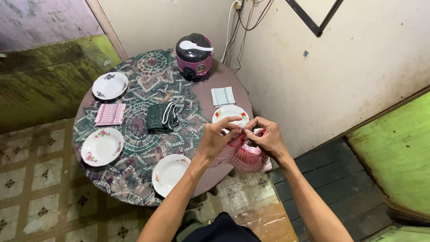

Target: Fold the checkered napkins into small squares and place them on the table.

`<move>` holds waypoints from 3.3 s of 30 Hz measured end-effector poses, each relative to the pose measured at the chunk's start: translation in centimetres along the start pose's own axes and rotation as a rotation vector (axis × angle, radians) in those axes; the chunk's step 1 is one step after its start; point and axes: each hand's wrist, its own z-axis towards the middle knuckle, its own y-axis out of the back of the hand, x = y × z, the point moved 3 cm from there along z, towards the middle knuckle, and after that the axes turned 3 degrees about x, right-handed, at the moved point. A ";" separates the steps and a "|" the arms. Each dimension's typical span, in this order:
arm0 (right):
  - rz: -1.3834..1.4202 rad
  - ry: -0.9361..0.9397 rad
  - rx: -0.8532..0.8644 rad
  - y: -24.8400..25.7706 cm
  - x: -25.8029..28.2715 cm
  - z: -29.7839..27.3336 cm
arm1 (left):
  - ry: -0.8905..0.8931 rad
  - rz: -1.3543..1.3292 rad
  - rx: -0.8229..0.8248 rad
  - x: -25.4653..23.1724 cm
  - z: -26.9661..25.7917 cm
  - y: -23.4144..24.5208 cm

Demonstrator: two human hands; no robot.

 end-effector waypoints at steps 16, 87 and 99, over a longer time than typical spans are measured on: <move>-0.158 0.180 0.034 1.8 1.8 -4.6 | 0.227 -0.087 -0.051 1.5 -3.9 -4.2; 0.119 -0.122 -0.471 15.5 -11.6 -6.2 | 0.246 0.408 -0.656 13.7 -12.6 17.8; 0.324 -0.307 -0.334 12.3 -12.1 -2.9 | 0.209 0.298 -0.496 22.5 -10.7 24.8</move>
